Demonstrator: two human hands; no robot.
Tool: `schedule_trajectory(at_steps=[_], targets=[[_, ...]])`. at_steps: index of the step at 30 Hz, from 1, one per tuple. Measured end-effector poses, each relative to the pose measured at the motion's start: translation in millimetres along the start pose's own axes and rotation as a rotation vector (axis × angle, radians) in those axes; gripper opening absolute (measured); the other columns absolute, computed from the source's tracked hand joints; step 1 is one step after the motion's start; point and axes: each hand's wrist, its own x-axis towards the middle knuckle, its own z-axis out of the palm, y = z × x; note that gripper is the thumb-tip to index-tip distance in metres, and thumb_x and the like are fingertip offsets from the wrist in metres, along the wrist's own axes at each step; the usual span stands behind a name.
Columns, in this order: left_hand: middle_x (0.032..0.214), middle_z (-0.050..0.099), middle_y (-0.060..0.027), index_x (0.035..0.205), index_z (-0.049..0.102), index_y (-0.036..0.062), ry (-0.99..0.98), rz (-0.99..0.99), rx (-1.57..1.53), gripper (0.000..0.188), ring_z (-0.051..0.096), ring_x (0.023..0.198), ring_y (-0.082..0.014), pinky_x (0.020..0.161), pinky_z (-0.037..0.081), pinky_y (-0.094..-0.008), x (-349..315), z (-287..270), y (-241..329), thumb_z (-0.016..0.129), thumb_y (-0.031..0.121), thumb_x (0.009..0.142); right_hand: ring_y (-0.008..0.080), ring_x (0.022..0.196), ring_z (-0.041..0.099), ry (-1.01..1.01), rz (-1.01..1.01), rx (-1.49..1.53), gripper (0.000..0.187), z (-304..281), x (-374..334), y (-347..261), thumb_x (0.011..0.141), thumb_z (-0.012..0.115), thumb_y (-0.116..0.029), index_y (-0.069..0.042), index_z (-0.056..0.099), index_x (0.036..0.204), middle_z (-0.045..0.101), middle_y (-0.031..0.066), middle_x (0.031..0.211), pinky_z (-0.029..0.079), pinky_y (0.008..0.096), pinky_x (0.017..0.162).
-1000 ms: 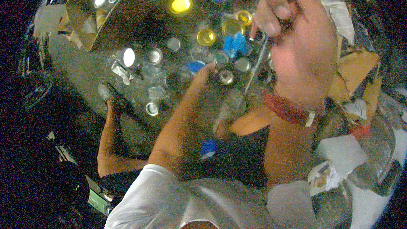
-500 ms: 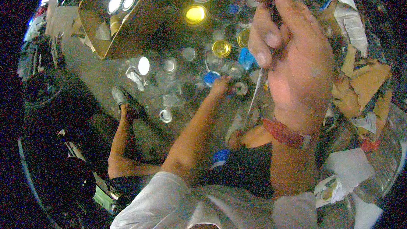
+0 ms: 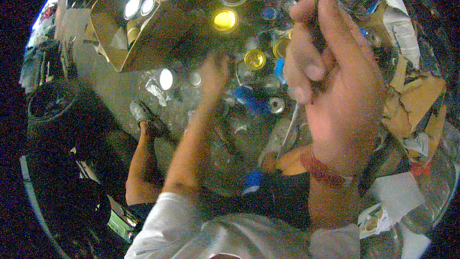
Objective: The person sits on the floor and opens several metal cans using a manual can opener. They pick up cans from a pile, position the opener, and rotate the handle to cut the lids, then set the opened cans aside.
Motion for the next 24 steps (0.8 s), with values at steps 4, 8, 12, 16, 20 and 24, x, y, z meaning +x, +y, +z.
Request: schedule_trajectory(at_steps=[4,8,12,16,20,24], targets=[[0.122,0.07,-0.0271,0.134,0.061,0.001,-0.114,0.269,0.492,0.039,0.067,0.113,-0.045,0.097,0.056,-0.0519,110.6,-23.1,-27.3,0.067,0.015,0.097,0.0082,0.045,0.032,0.061,0.029,-0.055,0.033,9.8,-1.7,-5.1,0.121,0.038,-0.031,-0.01,0.062,0.115,0.036,-0.0055,0.062,0.028,0.0262,0.049],[0.127,0.068,-0.0273,0.133,0.062,-0.0009,-0.62,0.115,0.647,0.038,0.065,0.119,-0.045,0.1,0.056,-0.0507,179.1,-23.5,-32.5,0.062,0.014,0.099,0.0083,0.044,0.033,0.136,0.065,-0.047,0.034,15.1,1.3,-3.0,0.121,0.037,-0.033,-0.01,0.061,0.113,0.036,-0.0058,0.061,0.028,0.0264,0.048],[0.128,0.068,-0.0268,0.132,0.063,-0.0005,-0.532,0.403,0.828,0.036,0.065,0.121,-0.0442,0.102,0.055,-0.0499,194.7,-12.2,-69.5,0.06,0.015,0.1,0.0082,0.043,0.032,0.163,0.116,-0.087,0.035,18.7,9.0,3.4,0.121,0.037,-0.034,-0.011,0.06,0.11,0.035,-0.0058,0.06,0.028,0.026,0.046],[0.128,0.068,-0.0264,0.132,0.065,-0.0001,-0.363,0.719,0.929,0.034,0.064,0.124,-0.0434,0.104,0.054,-0.0492,208.0,-1.4,-91.7,0.058,0.016,0.102,0.008,0.043,0.031,0.191,0.142,-0.134,0.035,21.5,11.4,7.9,0.121,0.036,-0.034,-0.011,0.058,0.107,0.034,-0.0061,0.059,0.028,0.0258,0.046],[0.137,0.066,-0.0251,0.135,0.067,0.0021,-0.278,0.473,0.793,0.036,0.061,0.133,-0.042,0.111,0.05,-0.0516,225.4,38.4,-115.3,0.056,0.02,0.105,0.008,0.042,0.031,0.2,0.161,-0.13,0.035,23.8,13.1,6.9,0.121,0.036,-0.035,-0.011,0.056,0.105,0.034,-0.0058,0.058,0.028,0.0261,0.045],[0.149,0.061,-0.0245,0.144,0.064,0.0037,-0.22,0.373,1.15,0.042,0.055,0.142,-0.042,0.118,0.041,-0.0591,250.3,78.7,-144.3,0.051,0.025,0.109,0.0093,0.039,0.032,0.21,0.177,-0.064,0.035,32.6,10.4,6.1,0.121,0.037,-0.036,-0.011,0.053,0.102,0.036,-0.0048,0.057,0.028,0.0271,0.043]])
